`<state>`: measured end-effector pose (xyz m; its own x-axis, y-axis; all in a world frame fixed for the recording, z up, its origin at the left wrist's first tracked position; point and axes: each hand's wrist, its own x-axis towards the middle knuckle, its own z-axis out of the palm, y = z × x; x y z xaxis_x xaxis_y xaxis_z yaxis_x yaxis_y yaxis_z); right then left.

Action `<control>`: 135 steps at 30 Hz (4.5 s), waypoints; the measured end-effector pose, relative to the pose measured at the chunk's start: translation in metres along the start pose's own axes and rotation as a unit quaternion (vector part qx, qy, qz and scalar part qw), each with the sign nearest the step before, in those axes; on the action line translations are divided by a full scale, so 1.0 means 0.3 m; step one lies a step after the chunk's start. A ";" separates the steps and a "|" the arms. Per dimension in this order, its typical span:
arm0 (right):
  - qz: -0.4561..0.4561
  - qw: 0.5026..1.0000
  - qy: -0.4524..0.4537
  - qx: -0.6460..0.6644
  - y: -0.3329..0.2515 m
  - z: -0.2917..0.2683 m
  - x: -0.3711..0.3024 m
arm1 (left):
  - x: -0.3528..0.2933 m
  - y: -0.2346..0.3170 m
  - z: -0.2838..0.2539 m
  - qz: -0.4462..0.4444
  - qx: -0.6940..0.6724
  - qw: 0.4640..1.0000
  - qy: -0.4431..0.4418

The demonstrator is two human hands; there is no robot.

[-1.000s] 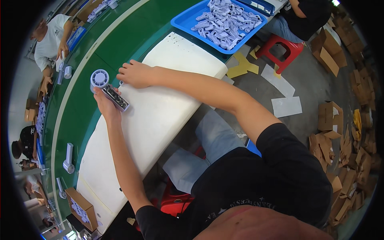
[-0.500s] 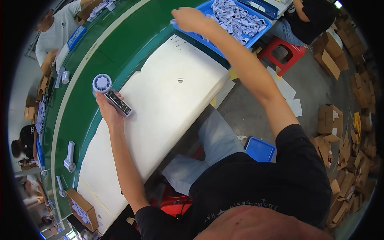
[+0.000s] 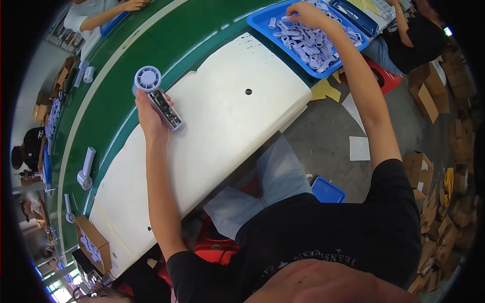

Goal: The user is seen assembling small handheld electronic fans at a manufacturing workstation.

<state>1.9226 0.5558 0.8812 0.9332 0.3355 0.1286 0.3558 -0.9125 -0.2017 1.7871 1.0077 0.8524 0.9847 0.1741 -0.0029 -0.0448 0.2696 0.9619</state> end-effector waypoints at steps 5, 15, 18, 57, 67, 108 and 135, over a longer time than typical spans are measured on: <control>-0.040 0.988 0.058 0.136 -0.244 0.054 0.015 | -0.016 -0.010 -0.112 -0.018 -0.007 0.999 0.041; -0.235 0.931 -0.262 0.098 -1.122 0.192 0.118 | -0.008 0.007 -0.252 0.017 -0.076 0.996 0.042; -0.273 0.928 -0.201 0.155 -1.190 0.257 0.127 | 0.028 0.005 -0.301 0.026 -0.092 0.995 0.037; -0.230 0.971 0.038 0.050 -1.190 0.387 -0.021 | -0.079 -0.028 -0.323 0.058 -0.124 0.987 0.089; -0.091 0.806 -0.014 0.584 -1.361 0.374 -0.040 | -0.086 -0.041 -0.293 0.139 -0.102 0.982 0.077; -0.141 0.825 -0.110 0.535 -1.318 0.343 -0.035 | -0.068 0.012 -0.286 0.125 -0.170 0.977 -0.027; -0.306 0.917 -0.052 0.250 -1.092 0.417 0.009 | -0.044 0.066 -0.273 0.307 0.742 0.566 -0.187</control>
<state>1.8148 0.8850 0.8262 0.5417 0.7934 0.2776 0.7686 -0.3337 -0.5458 1.7594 1.0883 0.8493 0.8388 -0.4849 0.2476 -0.4814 -0.8729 -0.0786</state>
